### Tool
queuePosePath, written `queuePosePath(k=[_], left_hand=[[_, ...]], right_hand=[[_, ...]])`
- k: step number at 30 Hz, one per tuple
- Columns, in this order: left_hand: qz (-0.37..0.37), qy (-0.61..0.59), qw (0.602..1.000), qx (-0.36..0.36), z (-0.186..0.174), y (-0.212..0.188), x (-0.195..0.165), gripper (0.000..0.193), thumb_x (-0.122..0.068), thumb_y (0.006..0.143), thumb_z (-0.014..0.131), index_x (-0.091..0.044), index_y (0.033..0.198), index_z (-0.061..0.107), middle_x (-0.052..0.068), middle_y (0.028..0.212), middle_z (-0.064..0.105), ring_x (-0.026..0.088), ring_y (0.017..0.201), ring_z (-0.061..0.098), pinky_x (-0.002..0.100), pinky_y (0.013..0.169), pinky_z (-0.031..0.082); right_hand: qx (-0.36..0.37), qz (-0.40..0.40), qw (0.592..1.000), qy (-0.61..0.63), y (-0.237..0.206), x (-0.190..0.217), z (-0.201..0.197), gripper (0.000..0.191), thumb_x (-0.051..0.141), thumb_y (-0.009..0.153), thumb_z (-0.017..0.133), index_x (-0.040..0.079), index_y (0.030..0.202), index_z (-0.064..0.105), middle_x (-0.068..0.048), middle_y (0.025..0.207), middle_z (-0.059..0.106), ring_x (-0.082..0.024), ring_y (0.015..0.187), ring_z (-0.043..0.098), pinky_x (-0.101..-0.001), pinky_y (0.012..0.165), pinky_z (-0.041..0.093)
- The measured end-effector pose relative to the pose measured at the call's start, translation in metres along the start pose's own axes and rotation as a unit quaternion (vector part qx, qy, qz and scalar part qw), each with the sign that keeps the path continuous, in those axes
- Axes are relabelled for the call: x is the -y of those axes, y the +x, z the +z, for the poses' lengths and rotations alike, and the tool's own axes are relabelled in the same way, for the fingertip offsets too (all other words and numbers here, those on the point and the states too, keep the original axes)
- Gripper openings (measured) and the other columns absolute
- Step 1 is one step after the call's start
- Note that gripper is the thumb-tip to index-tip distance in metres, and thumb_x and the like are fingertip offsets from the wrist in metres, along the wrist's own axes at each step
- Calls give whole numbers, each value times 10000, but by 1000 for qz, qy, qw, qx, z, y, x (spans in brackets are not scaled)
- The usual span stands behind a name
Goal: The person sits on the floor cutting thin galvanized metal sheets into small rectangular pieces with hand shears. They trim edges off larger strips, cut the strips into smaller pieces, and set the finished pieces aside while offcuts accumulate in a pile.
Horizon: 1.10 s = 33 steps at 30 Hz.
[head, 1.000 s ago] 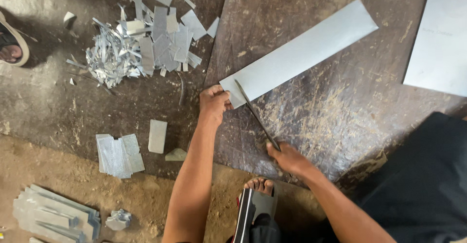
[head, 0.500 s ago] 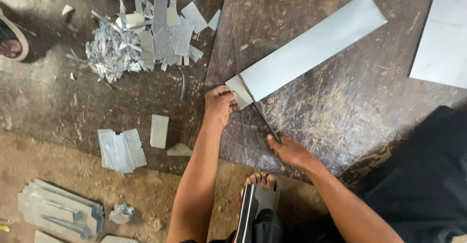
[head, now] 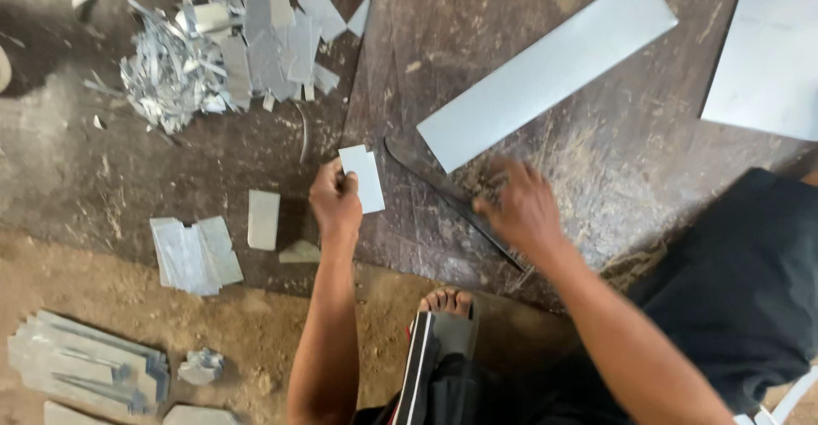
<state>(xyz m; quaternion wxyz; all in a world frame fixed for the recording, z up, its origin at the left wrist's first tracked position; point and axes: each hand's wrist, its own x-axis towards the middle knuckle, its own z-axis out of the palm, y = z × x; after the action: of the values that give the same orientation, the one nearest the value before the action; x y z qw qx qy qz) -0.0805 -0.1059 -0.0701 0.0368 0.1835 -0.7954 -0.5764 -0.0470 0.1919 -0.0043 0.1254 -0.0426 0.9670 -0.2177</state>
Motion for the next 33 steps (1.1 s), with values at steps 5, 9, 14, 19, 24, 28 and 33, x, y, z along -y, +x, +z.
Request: queuePosePath(k=[5,9,14,19,24,28,33], left_hand=[[191,318,923,-103,-6,-22,-23,209,-55,903,743,-44,1089,648,143,932,695,277,849,655,405,740,525],[62,122,988,-70,-9,-33,-25,181,-26,961,666,5,1136,632,117,928,695,203,761,657,356,681,553],[-13,-101,994,-29,-2,-52,-18,146,-30,1006,625,50,1127,613,86,977,698,125,829,668,304,687,563],[-55,-246,967,37,0,-60,-24,219,0,999,634,72,1205,638,83,954,723,111,755,655,277,621,543],[-105,-190,970,108,17,-39,-40,219,16,933,676,80,1143,681,90,901,742,122,681,673,285,576,562],[-51,-181,974,122,22,-24,-48,206,7,952,673,56,1150,703,66,912,745,95,711,672,266,602,577],[-25,-160,976,142,27,-27,-52,215,29,948,682,57,1158,721,66,879,725,85,693,653,262,589,558]], right_hand=[[93,-159,964,-193,113,-21,-22,314,368,657,921,91,748,804,-92,1660,317,-319,1518,235,-522,1168,259],[158,-171,939,-253,146,-24,-30,258,320,632,931,168,810,822,-12,1508,443,-256,1428,349,-482,1207,292],[211,-175,920,-281,163,-30,-30,420,354,605,952,149,933,788,-30,1276,552,-277,1298,468,-434,1138,399],[140,-160,975,-59,164,-52,-28,322,331,868,787,27,940,706,-150,1000,673,-325,979,641,-482,911,519],[69,-199,976,-56,129,-39,-26,351,332,989,689,15,837,697,-154,804,686,-318,804,665,-484,802,552],[72,-164,982,-65,120,-29,-54,354,344,1005,692,18,866,705,-145,840,695,-298,774,669,-468,763,558],[116,-190,972,-82,116,-20,-64,282,280,964,709,2,913,705,-199,893,653,-346,711,654,-498,657,523]])
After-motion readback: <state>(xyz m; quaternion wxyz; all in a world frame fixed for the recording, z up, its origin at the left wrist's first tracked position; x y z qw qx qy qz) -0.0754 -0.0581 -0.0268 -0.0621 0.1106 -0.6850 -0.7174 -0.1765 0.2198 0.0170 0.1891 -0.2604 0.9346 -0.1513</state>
